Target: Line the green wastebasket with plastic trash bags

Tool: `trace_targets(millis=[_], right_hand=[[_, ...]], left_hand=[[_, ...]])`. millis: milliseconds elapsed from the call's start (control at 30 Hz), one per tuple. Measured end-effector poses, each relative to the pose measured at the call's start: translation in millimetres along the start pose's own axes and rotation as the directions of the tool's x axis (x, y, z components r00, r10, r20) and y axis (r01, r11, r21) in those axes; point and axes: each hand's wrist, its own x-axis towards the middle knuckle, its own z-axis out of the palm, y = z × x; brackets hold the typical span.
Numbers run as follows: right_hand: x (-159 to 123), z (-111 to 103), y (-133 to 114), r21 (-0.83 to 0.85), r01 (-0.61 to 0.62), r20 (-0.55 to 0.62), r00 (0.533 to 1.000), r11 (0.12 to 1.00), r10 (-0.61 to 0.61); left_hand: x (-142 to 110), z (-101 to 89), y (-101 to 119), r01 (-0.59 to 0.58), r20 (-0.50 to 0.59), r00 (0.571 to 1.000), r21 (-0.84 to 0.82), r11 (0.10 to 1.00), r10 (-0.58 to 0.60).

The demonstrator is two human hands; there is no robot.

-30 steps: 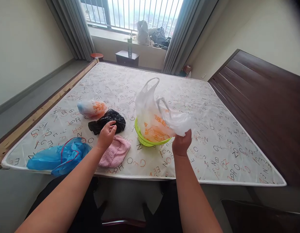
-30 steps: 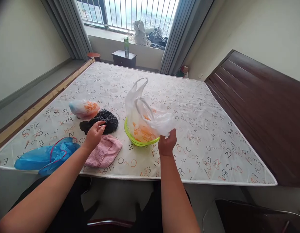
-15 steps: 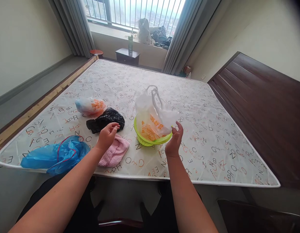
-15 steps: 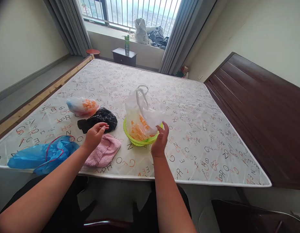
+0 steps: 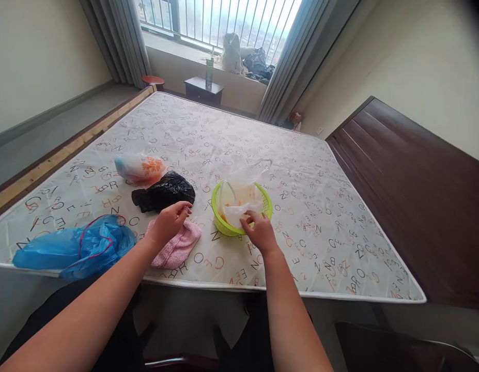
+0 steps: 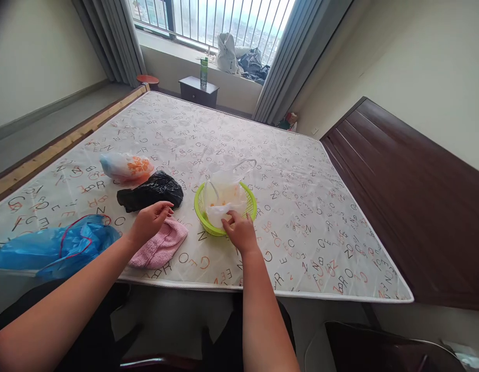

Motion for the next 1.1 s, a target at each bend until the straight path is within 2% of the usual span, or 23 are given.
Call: trace_targets(millis=[33,100,167,200,267,333,367,433,533,633,700,833,967,1100], right_hand=[[-0.8,0.6,-0.3,-0.022,0.032,0.000,0.999,0.999,-0.032],[-2.8,-1.0,0.7,-0.017,0.073,-0.069,0.995,0.997,-0.074],[-4.4,-5.5,3.4,0.033,0.081,-0.225,0.972,0.996,-0.071],[-4.7,-8.0,5.3,0.062,0.073,-0.320,0.946,0.995,-0.049],[-3.5,-12.2,10.6,0.120,0.033,-0.507,0.861,0.992,0.033],[-0.1,-13.6,18.5,0.191,-0.048,-0.621,0.768,0.980,0.158],[2.2,-13.0,23.5,0.234,-0.101,-0.636,0.737,0.967,0.231],[6.6,-9.3,34.9,0.331,-0.224,-0.578,0.719,0.917,0.384],[9.8,-0.1,49.4,0.430,-0.378,-0.352,0.766,0.820,0.538],[8.5,7.8,51.8,0.385,-0.374,-0.206,0.857,0.844,0.473],[7.1,10.1,46.4,0.306,-0.320,-0.183,0.905,0.897,0.385],[7.2,8.6,30.5,0.271,-0.231,-0.135,0.952,0.935,0.275],[7.9,5.8,18.7,0.344,-0.197,-0.079,0.968,0.918,0.238],[6.7,8.2,11.6,0.423,-0.170,-0.075,0.972,0.890,0.221]], left_hand=[[-0.4,0.6,-0.7,-0.010,0.010,1.000,0.012,1.000,0.010],[-0.5,0.9,-1.1,-0.008,0.016,1.000,0.011,1.000,0.008],[0.3,0.3,-0.2,0.022,0.007,1.000,-0.021,1.000,-0.022],[0.9,-0.1,0.6,0.041,-0.002,0.999,-0.040,0.998,-0.041],[2.0,-1.0,2.1,0.070,-0.019,0.997,-0.067,0.995,-0.072],[2.8,-1.3,2.7,0.084,-0.028,0.996,-0.081,0.993,-0.087],[3.1,-1.3,2.6,0.086,-0.026,0.996,-0.083,0.993,-0.088],[3.2,-0.8,1.7,0.083,-0.018,0.996,-0.080,0.993,-0.085],[3.2,0.9,-0.7,0.080,0.001,0.997,-0.068,0.994,-0.081],[3.2,3.5,-3.2,0.099,0.027,0.995,-0.074,0.992,-0.097],[3.2,5.2,-3.9,0.097,0.030,0.995,-0.076,0.992,-0.095],[1.8,6.5,-1.3,0.042,-0.004,0.999,-0.112,0.993,-0.043],[-2.5,5.6,3.4,-0.033,-0.006,0.999,-0.187,0.982,0.033],[-6.6,5.1,7.1,-0.057,0.092,0.993,-0.219,0.974,0.079]])
